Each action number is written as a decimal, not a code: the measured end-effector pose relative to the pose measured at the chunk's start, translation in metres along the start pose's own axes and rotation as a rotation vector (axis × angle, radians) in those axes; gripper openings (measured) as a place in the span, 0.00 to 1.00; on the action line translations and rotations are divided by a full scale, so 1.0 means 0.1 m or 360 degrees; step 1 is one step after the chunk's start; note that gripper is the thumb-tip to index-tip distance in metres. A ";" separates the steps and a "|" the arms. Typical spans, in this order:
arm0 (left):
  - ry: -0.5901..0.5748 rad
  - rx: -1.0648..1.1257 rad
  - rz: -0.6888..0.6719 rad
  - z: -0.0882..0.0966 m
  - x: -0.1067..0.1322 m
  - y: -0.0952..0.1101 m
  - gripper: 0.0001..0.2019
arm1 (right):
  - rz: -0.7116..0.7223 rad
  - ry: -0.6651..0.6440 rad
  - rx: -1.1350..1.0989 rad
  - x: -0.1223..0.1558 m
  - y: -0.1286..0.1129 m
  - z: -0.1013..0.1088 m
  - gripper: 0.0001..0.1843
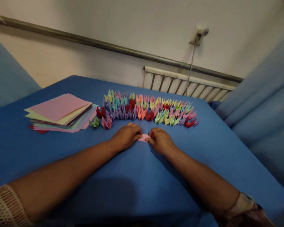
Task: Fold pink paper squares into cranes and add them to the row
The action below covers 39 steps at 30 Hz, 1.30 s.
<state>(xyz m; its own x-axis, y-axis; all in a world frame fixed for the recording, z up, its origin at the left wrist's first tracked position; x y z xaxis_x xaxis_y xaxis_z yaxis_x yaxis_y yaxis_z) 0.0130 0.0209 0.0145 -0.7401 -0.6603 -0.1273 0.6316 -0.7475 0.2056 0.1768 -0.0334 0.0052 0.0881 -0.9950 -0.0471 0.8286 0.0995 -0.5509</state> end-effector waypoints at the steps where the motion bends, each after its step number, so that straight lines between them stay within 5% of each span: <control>1: 0.0007 0.0014 0.0001 0.00 0.00 0.00 0.04 | 0.0008 0.0016 0.0005 0.00 -0.01 0.00 0.10; 14: -0.0049 0.0110 -0.0097 0.00 0.00 0.01 0.11 | 0.0219 0.0015 -0.0146 0.06 -0.05 -0.08 0.03; 20: -0.0059 0.0105 -0.0047 0.02 0.03 0.02 0.08 | 0.0224 0.0082 -0.0301 0.04 0.03 -0.10 0.09; 23: 0.0057 0.0279 0.0076 0.06 0.05 0.02 0.07 | 0.0183 0.0328 -0.0585 0.01 0.10 -0.09 0.18; 26: 0.0323 0.0690 0.0347 0.10 0.07 0.01 0.08 | 0.0019 0.0560 -0.1239 -0.03 0.11 -0.12 0.28; 30: 0.0511 0.1191 0.0570 0.05 0.09 0.10 0.12 | -0.0005 0.0289 -0.1983 -0.09 -0.07 -0.25 0.21; 39: 0.0473 0.1663 0.0728 -0.06 0.15 0.13 0.13 | 0.0046 0.0356 -0.2142 -0.09 -0.11 -0.28 0.18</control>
<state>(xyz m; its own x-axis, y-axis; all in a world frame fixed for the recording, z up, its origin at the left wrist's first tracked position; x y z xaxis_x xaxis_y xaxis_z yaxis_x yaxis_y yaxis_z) 0.0113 0.0010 0.0095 -0.3234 -0.9459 -0.0282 0.2263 -0.1062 0.9683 0.1511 -0.0256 -0.0116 -0.1012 -0.9858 -0.1341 -0.3578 0.1618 -0.9197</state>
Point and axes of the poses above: each hand's wrist, its own x-axis away from the middle knuckle, its own z-axis out of the back of the hand, y = z × x, the point moved 3 cm from there along -x, towards the middle knuckle, and after that the axes turned 10 degrees about -x, right-handed, at the moved point
